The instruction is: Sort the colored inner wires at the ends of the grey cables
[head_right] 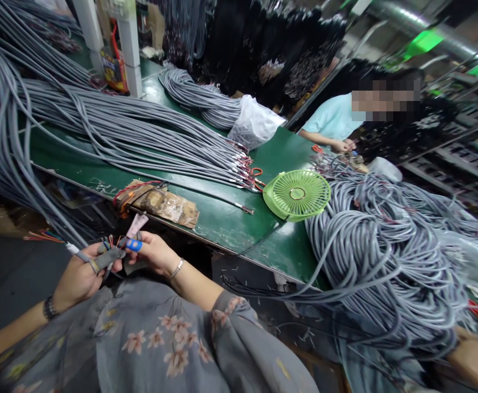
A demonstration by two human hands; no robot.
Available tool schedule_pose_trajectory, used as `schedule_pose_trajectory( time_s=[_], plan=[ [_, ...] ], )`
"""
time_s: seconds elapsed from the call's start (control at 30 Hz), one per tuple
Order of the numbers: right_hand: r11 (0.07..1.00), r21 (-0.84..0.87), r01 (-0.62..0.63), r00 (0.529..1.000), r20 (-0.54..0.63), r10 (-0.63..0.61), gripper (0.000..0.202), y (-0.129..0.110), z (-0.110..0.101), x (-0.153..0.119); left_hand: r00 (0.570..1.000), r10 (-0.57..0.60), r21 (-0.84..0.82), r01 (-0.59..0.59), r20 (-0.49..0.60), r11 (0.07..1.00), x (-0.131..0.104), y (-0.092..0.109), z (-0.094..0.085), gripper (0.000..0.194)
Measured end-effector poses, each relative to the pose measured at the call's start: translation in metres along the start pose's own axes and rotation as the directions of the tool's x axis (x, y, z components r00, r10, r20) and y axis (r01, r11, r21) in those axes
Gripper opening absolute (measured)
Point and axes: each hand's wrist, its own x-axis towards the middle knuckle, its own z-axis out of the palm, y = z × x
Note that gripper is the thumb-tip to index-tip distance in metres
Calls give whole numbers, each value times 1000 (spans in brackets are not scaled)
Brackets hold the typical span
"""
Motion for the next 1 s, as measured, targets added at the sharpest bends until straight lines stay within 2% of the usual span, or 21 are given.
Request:
schedule_pose_trajectory(
  time_s=[0.13,0.27,0.33,0.47,0.6,0.73,0.83,1.0],
  plan=[
    [991,-126,39,997,-58,-47,53,-1,6,-7,997,36,112,-43,64,993,3,-9,-8,26],
    [975,-216,53,995,-70,-70,52,-7,8,-8,983,-12,227,-31,185,973,6,-15,-16,24],
    [973,-226,54,994,-79,-74,50,-9,9,-9,980,-19,229,-27,196,973,7,-15,-18,24],
    [986,-163,39,989,-137,-62,45,-8,13,-11,996,12,112,-21,83,993,4,-12,-12,24],
    [996,-90,14,986,-163,-29,40,-3,12,-9,1000,-26,-25,25,-15,999,2,-6,-4,27],
    [1000,13,4,991,-134,-2,38,0,3,-4,999,-35,-56,33,-36,998,1,0,-1,31],
    [994,109,14,981,-194,7,37,-3,-3,0,998,-47,-78,44,-36,996,1,4,0,32],
    [995,97,-1,977,-210,22,46,-14,-5,3,999,-28,-90,24,-45,996,2,6,3,26]
  ],
)
